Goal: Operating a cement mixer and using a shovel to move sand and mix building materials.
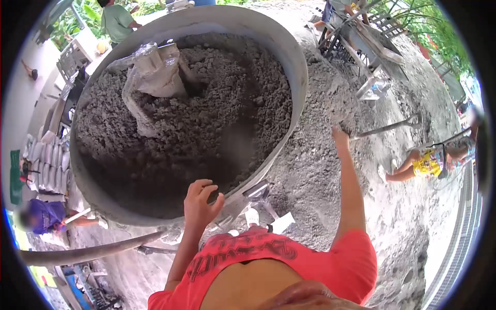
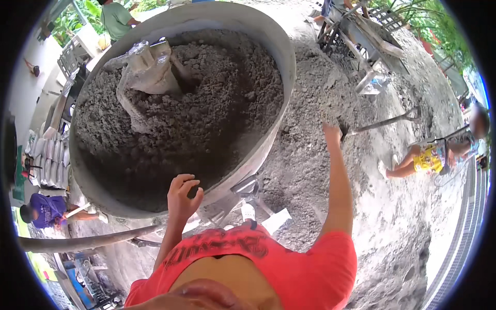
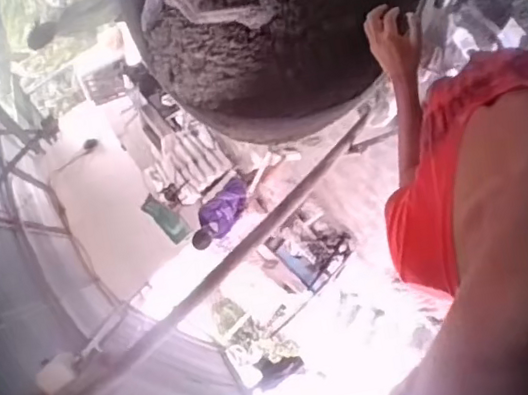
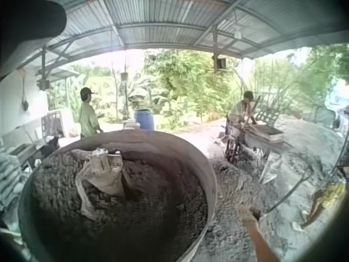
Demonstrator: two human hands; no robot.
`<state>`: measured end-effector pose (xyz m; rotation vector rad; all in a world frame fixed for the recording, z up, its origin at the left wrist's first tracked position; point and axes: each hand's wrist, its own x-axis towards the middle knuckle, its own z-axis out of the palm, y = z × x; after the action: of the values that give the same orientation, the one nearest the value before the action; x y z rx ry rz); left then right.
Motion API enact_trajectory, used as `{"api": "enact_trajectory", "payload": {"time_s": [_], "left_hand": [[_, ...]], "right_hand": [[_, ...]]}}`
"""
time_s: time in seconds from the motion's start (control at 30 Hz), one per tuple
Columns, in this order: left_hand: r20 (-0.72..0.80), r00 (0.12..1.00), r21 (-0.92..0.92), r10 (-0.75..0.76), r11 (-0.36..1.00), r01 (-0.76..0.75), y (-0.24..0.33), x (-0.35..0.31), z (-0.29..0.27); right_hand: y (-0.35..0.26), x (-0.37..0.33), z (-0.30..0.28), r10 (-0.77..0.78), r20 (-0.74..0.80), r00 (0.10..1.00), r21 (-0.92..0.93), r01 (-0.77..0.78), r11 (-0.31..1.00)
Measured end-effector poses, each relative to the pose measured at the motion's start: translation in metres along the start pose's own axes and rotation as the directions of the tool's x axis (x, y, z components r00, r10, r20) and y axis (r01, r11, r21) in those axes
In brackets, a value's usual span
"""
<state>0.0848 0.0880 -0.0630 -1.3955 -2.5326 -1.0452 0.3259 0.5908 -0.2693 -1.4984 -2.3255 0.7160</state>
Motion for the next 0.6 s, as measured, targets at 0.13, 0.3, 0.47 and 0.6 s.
{"api": "enact_trajectory", "payload": {"time_s": [0.13, 0.3, 0.47, 0.6], "left_hand": [[0.03, 0.987, -0.105, 0.157, 0.983, -0.153, -0.01, 0.002, 0.009], [-0.223, 0.886, -0.18, 0.406, 0.877, -0.446, -0.013, -0.017, -0.002], [0.048, 0.858, -0.654, 0.512, 0.665, -0.36, 0.035, -0.079, 0.063], [0.572, 0.799, -0.536, 0.186, 0.822, 0.192, 0.021, -0.178, 0.135]], "right_hand": [[0.17, -0.26, 0.082, 0.276, 0.246, 0.929, 0.181, -0.324, 0.929], [0.021, -0.442, 0.099, 0.654, 0.567, 0.502, 0.722, -0.685, -0.1], [-0.155, -0.465, 0.101, 0.285, 0.799, 0.529, 0.571, -0.522, -0.633], [-0.287, -0.432, -0.009, 0.494, 0.233, 0.838, 0.972, -0.195, -0.128]]}}
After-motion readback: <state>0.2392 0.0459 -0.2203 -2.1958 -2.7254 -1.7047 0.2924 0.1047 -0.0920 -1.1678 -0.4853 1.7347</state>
